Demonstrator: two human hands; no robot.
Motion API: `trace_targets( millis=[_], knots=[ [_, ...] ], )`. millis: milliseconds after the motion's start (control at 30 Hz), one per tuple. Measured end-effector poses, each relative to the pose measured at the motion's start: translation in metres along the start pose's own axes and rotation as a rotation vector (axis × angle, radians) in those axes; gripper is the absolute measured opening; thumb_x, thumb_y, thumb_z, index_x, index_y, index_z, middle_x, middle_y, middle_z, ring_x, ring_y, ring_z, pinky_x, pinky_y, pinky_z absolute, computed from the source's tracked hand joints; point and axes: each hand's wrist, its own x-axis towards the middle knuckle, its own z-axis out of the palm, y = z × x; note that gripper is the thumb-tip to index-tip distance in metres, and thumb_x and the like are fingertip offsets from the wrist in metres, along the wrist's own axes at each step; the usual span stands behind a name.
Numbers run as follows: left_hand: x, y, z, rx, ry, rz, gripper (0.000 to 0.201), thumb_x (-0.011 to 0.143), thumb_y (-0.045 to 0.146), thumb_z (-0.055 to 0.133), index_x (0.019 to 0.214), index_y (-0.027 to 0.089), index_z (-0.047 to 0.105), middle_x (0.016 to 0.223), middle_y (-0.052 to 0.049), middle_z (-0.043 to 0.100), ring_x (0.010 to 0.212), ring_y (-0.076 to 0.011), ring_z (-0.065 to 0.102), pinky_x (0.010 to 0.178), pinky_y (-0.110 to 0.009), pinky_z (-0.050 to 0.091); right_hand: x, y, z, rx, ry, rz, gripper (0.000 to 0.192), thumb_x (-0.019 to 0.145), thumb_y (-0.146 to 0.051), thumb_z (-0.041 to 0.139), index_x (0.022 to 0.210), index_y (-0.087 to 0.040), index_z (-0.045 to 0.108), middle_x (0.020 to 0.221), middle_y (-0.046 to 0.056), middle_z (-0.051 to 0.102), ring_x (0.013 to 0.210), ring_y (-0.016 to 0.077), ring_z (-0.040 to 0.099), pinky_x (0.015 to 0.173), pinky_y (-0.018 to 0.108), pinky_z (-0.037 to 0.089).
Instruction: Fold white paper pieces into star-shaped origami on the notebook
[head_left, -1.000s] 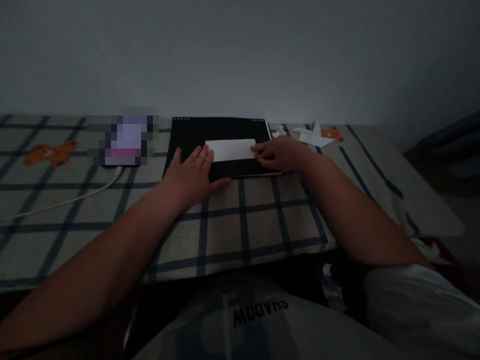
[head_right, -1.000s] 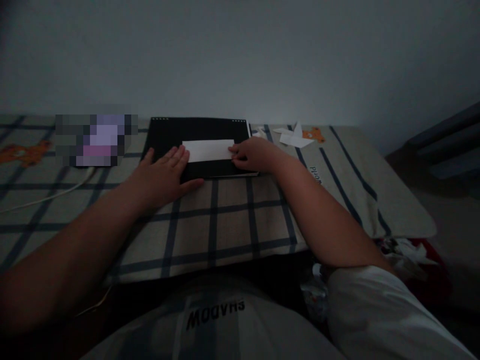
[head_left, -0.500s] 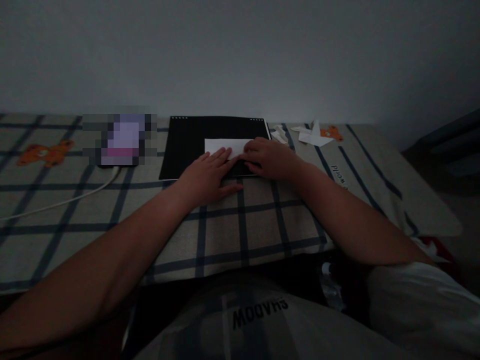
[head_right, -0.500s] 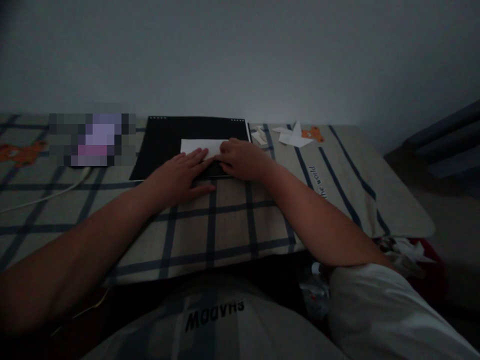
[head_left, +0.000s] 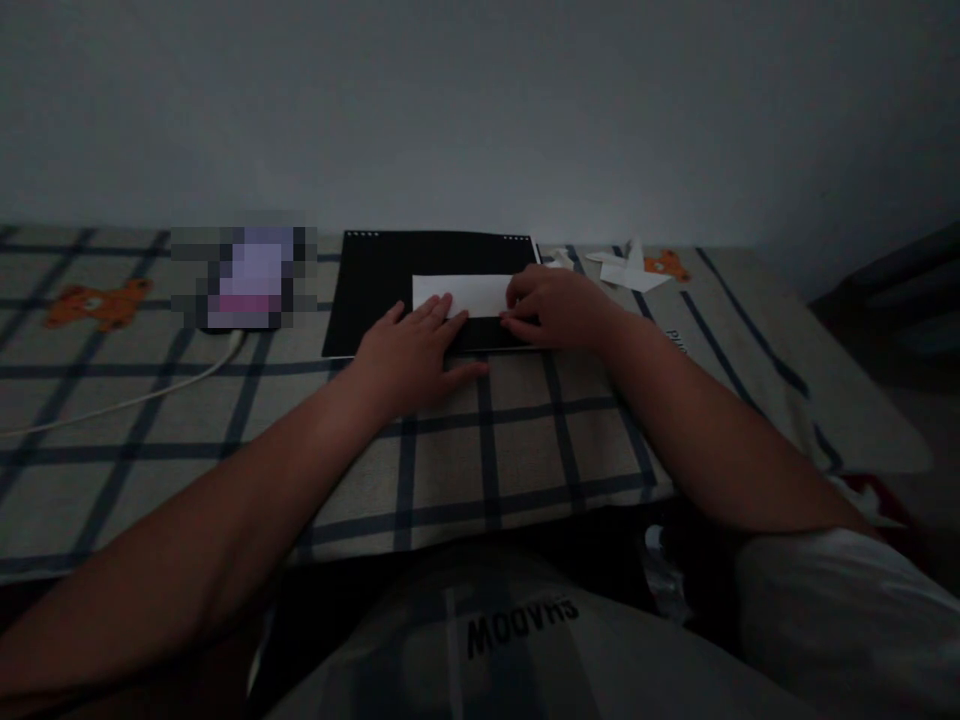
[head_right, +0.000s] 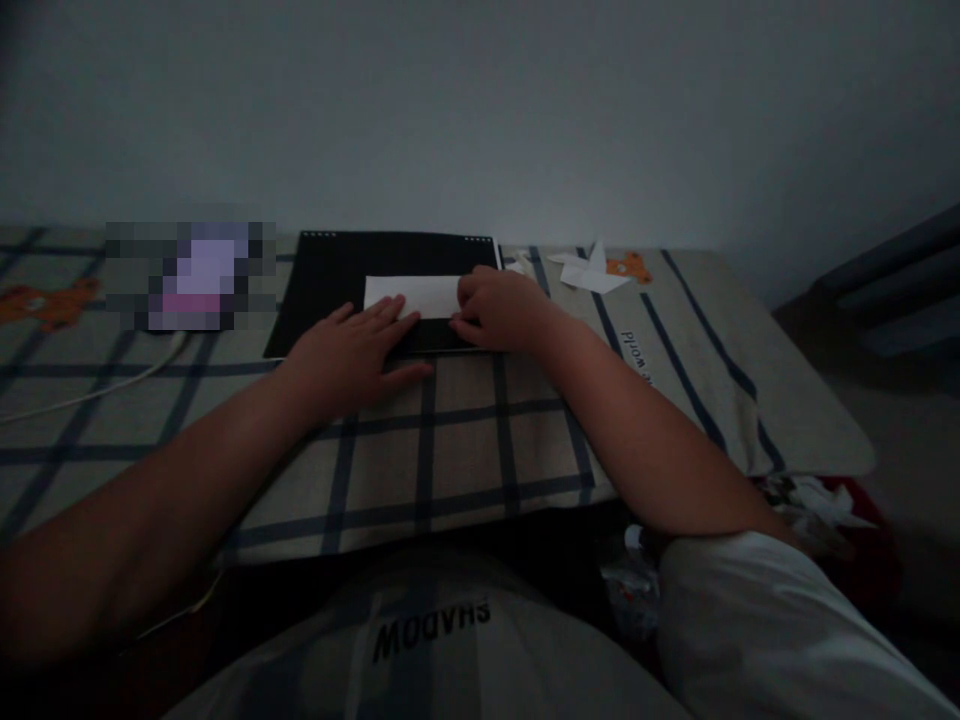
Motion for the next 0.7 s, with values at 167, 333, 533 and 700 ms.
trace_targets(
  millis=[167,333,533,700],
  knots=[
    [-0.009,0.010,-0.005,0.041,0.032,-0.111,0.088,0.108,0.071,0.041,0.167,0.006,0.047,0.174,-0.026,0.043,0.163,-0.0377,0.042,0.136,-0.057,0.019,-0.003,0.003,-0.008,-0.034,-0.059,0.085,0.038,0.105,-0.038,0.055,0.097,-0.017,0.086,0.111,0.012,0.080,0.103,0.0271,0.066,0.084,0.039,0.046],
    [-0.010,0.010,-0.013,0.057,0.096,-0.199,0.078,0.107,0.069,0.039,0.143,0.008,0.071,0.145,-0.024,0.072,0.139,-0.0398,0.066,0.130,-0.054,0.028,-0.002,0.002,-0.007,-0.069,-0.056,0.108,0.038,0.107,-0.035,0.053,0.096,-0.016,0.084,0.110,0.014,0.080,0.107,0.0290,0.065,0.087,0.040,0.047],
    [-0.003,-0.012,-0.008,-0.064,0.255,-0.187,0.062,0.108,0.063,0.041,0.114,0.020,0.085,0.111,-0.016,0.081,0.122,-0.0403,0.069,0.111,-0.057,0.044,0.003,0.011,0.020,0.057,0.135,0.182,0.030,0.102,-0.034,0.058,0.107,-0.017,0.081,0.118,0.018,0.076,0.111,0.0341,0.066,0.090,0.046,0.052],
    [0.004,-0.029,0.001,-0.087,0.341,-0.130,0.043,0.107,0.049,0.048,0.108,0.025,0.085,0.120,-0.013,0.078,0.123,-0.0387,0.065,0.102,-0.057,0.053,0.006,0.025,0.043,0.203,0.200,0.198,0.059,0.101,-0.036,0.059,0.157,-0.016,0.058,0.152,0.021,0.066,0.138,0.0388,0.060,0.113,0.058,0.049]
  ],
)
